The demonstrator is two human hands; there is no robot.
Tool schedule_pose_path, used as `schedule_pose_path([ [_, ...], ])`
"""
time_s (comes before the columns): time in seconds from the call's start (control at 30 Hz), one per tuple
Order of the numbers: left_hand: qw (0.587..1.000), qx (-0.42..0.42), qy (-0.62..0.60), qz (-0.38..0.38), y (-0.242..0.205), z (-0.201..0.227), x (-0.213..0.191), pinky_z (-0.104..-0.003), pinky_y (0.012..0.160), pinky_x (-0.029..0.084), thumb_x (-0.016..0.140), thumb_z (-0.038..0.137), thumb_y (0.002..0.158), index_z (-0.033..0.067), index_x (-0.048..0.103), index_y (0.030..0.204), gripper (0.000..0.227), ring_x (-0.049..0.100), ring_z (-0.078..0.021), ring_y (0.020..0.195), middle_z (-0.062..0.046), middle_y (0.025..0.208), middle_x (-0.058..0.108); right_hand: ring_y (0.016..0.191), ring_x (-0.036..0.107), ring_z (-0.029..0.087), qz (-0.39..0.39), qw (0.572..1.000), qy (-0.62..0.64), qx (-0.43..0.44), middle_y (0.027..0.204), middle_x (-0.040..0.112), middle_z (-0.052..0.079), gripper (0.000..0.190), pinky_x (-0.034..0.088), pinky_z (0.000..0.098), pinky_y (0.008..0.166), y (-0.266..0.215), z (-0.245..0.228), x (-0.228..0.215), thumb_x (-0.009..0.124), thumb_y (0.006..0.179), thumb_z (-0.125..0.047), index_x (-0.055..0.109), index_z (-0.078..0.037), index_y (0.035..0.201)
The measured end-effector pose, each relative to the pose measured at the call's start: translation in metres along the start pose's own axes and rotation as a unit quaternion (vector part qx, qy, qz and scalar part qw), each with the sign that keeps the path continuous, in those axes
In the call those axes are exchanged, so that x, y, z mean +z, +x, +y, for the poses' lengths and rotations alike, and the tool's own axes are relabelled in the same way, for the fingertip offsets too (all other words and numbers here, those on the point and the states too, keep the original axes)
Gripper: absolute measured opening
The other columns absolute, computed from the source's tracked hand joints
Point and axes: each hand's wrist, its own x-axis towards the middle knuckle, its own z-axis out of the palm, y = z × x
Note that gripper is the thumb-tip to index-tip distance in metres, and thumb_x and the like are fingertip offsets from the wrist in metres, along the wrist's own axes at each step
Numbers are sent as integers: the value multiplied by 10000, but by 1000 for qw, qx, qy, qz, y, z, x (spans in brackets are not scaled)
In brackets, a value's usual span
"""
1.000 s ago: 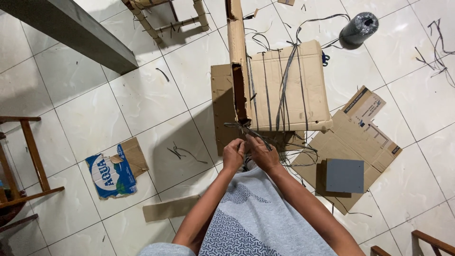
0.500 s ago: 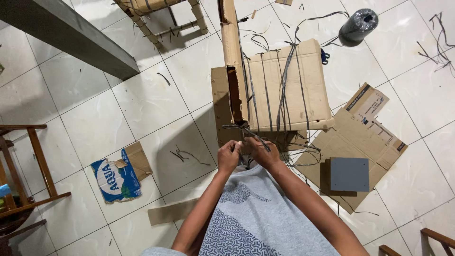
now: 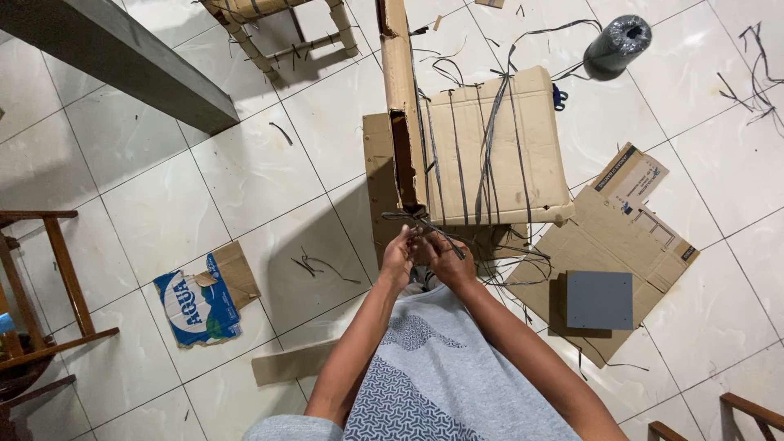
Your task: Assembling a cardboard chair by threading and securing plastic wires through pre-cut holes
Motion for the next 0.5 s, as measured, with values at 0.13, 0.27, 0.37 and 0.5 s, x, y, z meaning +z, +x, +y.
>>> schedule_pose_path([
  [0.13,998,-23,-57,-8,-2,4,2,-394,1037,434,582,551,1054,173,634,1191,405,519,-189,1081,-14,1091,594,941,746,382,20,992,116,50,937,778,135,264,602,523,789,0,-3,-3,551,1028,-421,704,-239,1143],
  [0.27,997,-31,-65,22,-35,34,35,-294,957,460,583,693,971,242,650,1033,460,555,-119,972,40,974,639,952,736,436,1,977,192,90,920,772,189,324,577,532,847,10,-4,-2,551,1027,-440,756,-189,1023],
  [0.37,999,7,-49,-16,0,7,8,-427,1122,385,554,639,1033,207,653,1097,447,554,-218,1074,-30,1071,648,960,738,448,-26,981,153,115,936,768,241,435,572,554,863,15,-16,-15,547,1011,-477,773,-105,1022],
  [0.5,1000,-1,-24,-15,-9,15,19,-415,1066,415,550,662,1024,206,673,1062,474,552,-200,1014,-18,993,632,918,745,452,-42,987,114,110,873,756,252,453,590,554,825,14,-44,-42,555,983,-496,767,-95,995],
])
